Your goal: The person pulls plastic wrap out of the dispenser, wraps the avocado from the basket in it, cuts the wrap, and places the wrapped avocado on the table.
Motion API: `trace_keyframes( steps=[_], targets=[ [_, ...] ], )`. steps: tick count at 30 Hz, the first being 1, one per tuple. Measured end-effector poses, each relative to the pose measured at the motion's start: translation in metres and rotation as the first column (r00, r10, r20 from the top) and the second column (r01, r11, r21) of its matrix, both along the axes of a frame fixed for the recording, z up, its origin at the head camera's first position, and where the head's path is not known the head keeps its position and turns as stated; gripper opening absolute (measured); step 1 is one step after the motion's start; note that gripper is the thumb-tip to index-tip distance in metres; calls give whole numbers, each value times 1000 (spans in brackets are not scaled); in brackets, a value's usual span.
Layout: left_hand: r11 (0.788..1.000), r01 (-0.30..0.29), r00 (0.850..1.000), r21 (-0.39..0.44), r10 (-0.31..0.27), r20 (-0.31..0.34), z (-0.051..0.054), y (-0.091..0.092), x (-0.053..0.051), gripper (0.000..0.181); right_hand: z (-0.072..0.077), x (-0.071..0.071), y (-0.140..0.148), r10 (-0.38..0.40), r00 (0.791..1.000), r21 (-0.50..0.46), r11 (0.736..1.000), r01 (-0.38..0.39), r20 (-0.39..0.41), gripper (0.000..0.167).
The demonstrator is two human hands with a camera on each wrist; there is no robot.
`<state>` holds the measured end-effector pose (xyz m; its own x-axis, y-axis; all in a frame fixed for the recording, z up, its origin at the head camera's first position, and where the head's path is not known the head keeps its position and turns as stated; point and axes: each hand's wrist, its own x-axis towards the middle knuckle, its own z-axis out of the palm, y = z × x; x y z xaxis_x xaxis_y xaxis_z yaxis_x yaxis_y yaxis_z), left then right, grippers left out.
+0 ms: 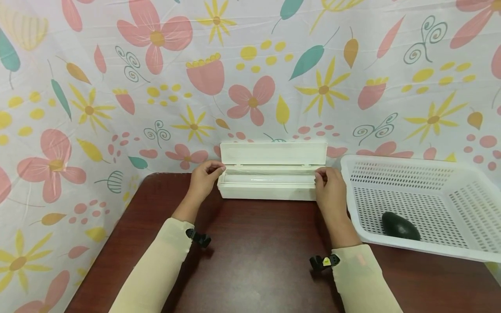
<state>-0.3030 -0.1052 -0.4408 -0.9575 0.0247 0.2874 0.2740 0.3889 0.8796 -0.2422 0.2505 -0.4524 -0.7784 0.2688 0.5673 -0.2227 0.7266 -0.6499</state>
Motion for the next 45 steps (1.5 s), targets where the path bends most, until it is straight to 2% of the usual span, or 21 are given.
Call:
trace_keyframes(
  steps=[5, 9, 16, 22, 35, 45],
  targets=[
    [1000, 4, 1000, 21, -4, -13, 0, 0, 1, 14, 1, 1, -1, 45, 998, -54, 998, -42, 52, 21],
    [999, 1, 1000, 35, 0, -11, 1, -1, 1, 13, 1, 1, -3, 68, 996, -39, 997, -65, 62, 32],
    [999, 2, 1000, 48, -1, -19, -1, 0, 1, 13, 0, 1, -5, 6, 1000, 48, 999, -6, -8, 24],
    [998, 9, 999, 64, -6, -39, -2, -2, 1, 13, 1, 1, -4, -19, 999, 92, 996, 22, -31, 19],
    [998, 7, 1000, 69, -5, -30, -1, -3, 6, 15, 10, 5, 1, -100, 995, 98, 990, 101, -13, 14],
    [996, 11, 999, 94, -8, -36, 0, -5, 9, 16, 18, 9, 3, -90, 995, 99, 991, 94, -51, 13]
  ],
)
